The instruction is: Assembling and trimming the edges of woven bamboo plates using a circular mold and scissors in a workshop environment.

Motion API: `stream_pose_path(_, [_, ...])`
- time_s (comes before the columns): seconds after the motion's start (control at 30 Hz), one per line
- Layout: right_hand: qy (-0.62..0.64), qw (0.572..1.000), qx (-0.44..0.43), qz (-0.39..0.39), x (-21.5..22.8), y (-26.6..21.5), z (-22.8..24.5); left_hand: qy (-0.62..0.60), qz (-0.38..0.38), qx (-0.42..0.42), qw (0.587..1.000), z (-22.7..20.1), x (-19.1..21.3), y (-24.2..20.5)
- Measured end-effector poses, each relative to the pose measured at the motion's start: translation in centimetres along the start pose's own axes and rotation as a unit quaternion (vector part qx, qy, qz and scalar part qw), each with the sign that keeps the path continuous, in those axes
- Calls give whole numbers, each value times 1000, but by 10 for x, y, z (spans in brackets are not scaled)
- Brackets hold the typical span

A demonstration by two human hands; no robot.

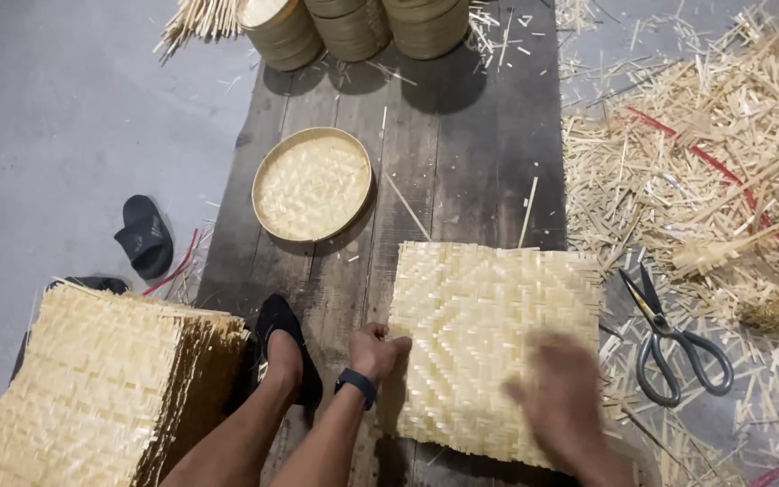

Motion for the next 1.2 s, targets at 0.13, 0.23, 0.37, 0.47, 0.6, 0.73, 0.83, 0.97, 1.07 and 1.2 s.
stream_pose_path(0.13, [-152, 971, 151, 106, -44, -9, 4, -12, -24, 18, 999, -36, 12, -45])
stream_pose_path(0.23, [-158, 970, 164, 81, -45, -10, 6, -47, -14, 56, 997, -63, 19, -64])
stream_pose_path(0.37, [-228, 952, 135, 155, -45, -13, 14, -59, -16, 62, 996, -67, 21, -75])
stream_pose_path(0.47, [-330, 908, 98, 241, -42, 2, 17, -77, -28, 54, 995, -79, 23, -69])
stream_pose_path(0.6, [-280, 925, 88, 239, -50, -20, 5, -74, -26, 74, 994, -62, 21, -92])
stream_pose_path(0.73, [-131, 974, 160, 89, -50, -6, 2, -37, -26, 27, 999, -23, 9, -26])
stream_pose_path(0.83, [-136, 974, 123, 133, -46, -5, 3, -102, -5, 121, 987, -32, 7, -35])
stream_pose_path(0.97, [-152, 976, 128, 94, -49, -3, 3, 114, -87, -95, 985, -48, 3, -46])
stream_pose_path(1.07, [-95, 984, 71, 135, -44, -7, -9, 293, 16, -277, 915, -86, -32, -103])
stream_pose_path(1.2, [11, 998, 27, 49, 31, -1, -62, 345, 59, -454, 819, -45, -114, -99])
Point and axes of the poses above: each hand's wrist, its own y-axis towards the middle knuckle, its own x-axis out of the back of the hand, z = x × y, the point moved 4 cm from there along y, towards the middle knuckle, and after that the axes turned 10 degrees about y, right-handed, at the moved point
